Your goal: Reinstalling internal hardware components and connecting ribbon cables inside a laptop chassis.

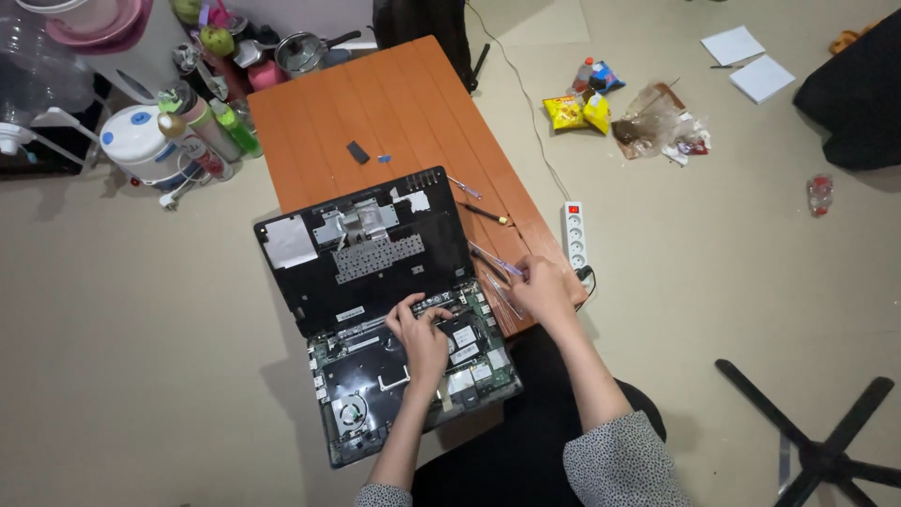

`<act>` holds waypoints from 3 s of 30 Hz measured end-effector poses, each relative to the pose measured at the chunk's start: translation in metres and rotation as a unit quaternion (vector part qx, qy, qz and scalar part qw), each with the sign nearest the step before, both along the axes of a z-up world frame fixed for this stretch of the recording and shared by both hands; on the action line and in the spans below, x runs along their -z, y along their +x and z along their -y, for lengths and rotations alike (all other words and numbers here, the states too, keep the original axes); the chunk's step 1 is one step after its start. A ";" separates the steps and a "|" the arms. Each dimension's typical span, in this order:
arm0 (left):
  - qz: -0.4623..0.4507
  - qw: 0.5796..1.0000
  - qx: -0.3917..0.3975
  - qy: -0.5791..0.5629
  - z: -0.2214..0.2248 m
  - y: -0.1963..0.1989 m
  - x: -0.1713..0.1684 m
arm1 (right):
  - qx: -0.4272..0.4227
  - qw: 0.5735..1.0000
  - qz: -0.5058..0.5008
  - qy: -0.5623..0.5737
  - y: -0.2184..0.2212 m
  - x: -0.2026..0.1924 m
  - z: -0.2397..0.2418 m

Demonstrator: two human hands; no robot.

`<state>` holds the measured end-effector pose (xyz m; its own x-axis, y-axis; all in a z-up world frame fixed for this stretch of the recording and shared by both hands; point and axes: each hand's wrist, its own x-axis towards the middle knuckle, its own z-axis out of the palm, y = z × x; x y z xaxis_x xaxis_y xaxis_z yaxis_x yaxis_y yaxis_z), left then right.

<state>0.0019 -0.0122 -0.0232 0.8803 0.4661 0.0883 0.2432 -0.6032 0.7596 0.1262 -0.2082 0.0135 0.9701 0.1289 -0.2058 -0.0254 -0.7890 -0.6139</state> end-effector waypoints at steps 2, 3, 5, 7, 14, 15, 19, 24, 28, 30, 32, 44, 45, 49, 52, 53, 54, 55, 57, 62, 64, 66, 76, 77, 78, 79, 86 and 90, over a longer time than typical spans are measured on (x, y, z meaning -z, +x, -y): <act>0.008 1.000 -0.001 0.006 0.000 0.000 0.006 | 0.001 0.999 0.012 -0.042 0.007 0.010 0.007; 0.008 1.000 0.000 0.006 0.001 -0.001 0.001 | 0.001 0.999 0.012 -0.042 0.003 -0.002 0.006; 0.010 1.000 -0.005 0.017 0.004 -0.002 -0.010 | 0.026 1.000 0.008 0.014 -0.004 -0.027 0.005; 0.012 1.000 -0.005 0.019 0.005 -0.003 -0.011 | 0.034 0.999 0.004 0.013 -0.008 -0.044 0.006; 0.030 0.999 -0.009 0.039 0.006 -0.003 -0.002 | 0.067 0.996 0.023 0.061 -0.006 -0.053 0.003; 0.029 0.999 -0.008 0.039 0.007 -0.003 -0.004 | 0.068 0.996 0.022 0.061 -0.007 -0.056 0.003; 0.024 0.998 -0.005 0.050 0.008 -0.004 -0.011 | 0.073 0.991 0.058 0.092 -0.012 -0.068 0.000; 0.023 0.999 -0.002 0.050 0.009 -0.005 -0.010 | 0.075 0.986 0.097 0.111 -0.012 -0.068 0.001; 0.021 0.998 -0.002 0.056 0.009 -0.003 -0.004 | 0.076 0.979 0.122 0.143 -0.006 -0.056 0.007; 0.020 0.998 -0.003 0.057 0.009 -0.003 -0.002 | 0.074 0.977 0.130 0.153 -0.005 -0.054 0.008; 0.019 0.998 -0.003 0.060 0.009 -0.003 -0.003 | 0.079 0.974 0.127 0.168 -0.006 -0.056 0.007; 0.025 0.998 0.003 0.065 0.009 -0.004 -0.005 | 0.104 0.971 0.143 0.162 -0.006 -0.058 0.011; 0.023 0.998 0.002 0.065 0.009 -0.005 -0.009 | 0.103 0.971 0.141 0.162 -0.007 -0.060 0.013; 0.038 0.997 -0.002 0.070 0.010 -0.006 -0.011 | 0.119 0.962 0.186 0.162 -0.007 -0.063 0.018; 0.041 0.996 -0.003 0.077 0.009 -0.006 -0.007 | 0.120 0.954 0.234 0.143 -0.010 -0.069 0.020; 0.042 0.996 -0.002 0.077 0.010 -0.006 -0.006 | 0.119 0.950 0.257 0.127 -0.012 -0.073 0.022; 0.043 0.996 -0.001 0.077 0.009 -0.003 -0.007 | 0.120 0.950 0.259 0.128 -0.009 -0.076 0.021; 0.044 0.996 -0.002 0.077 0.009 -0.004 -0.008 | 0.117 0.945 0.286 0.108 -0.009 -0.077 0.022; 0.046 0.996 -0.002 0.076 0.009 -0.004 -0.009 | 0.114 0.939 0.314 0.088 -0.007 -0.075 0.026; 0.024 0.997 0.004 0.069 0.008 -0.005 -0.009 | 0.028 0.973 0.227 0.033 -0.007 -0.059 0.034; 0.026 0.997 0.004 0.067 0.008 -0.005 -0.008 | 0.025 0.975 0.219 0.028 -0.008 -0.063 0.030; 0.029 0.997 0.002 0.065 0.009 -0.005 -0.008 | 0.019 0.977 0.212 0.023 -0.007 -0.067 0.028; 0.024 0.998 0.002 0.063 0.009 -0.007 -0.012 | 0.032 0.992 0.124 0.005 0.001 -0.046 0.038; 0.019 0.998 0.002 0.058 0.009 -0.005 -0.012 | 0.035 0.993 0.115 -0.003 0.003 -0.045 0.038; 0.023 0.998 0.003 0.059 0.008 -0.005 -0.009 | 0.036 0.992 0.119 -0.002 0.001 -0.049 0.035; 0.025 0.998 0.001 0.064 0.008 -0.005 -0.006 | 0.040 0.994 0.098 -0.008 -0.001 -0.053 0.034; 0.027 0.999 -0.003 0.040 0.008 -0.009 -0.021 | 0.052 0.998 0.034 -0.009 -0.005 -0.068 0.029; 0.025 0.999 -0.009 0.033 0.008 -0.006 -0.018 | 0.085 0.993 0.034 0.078 0.006 -0.063 0.038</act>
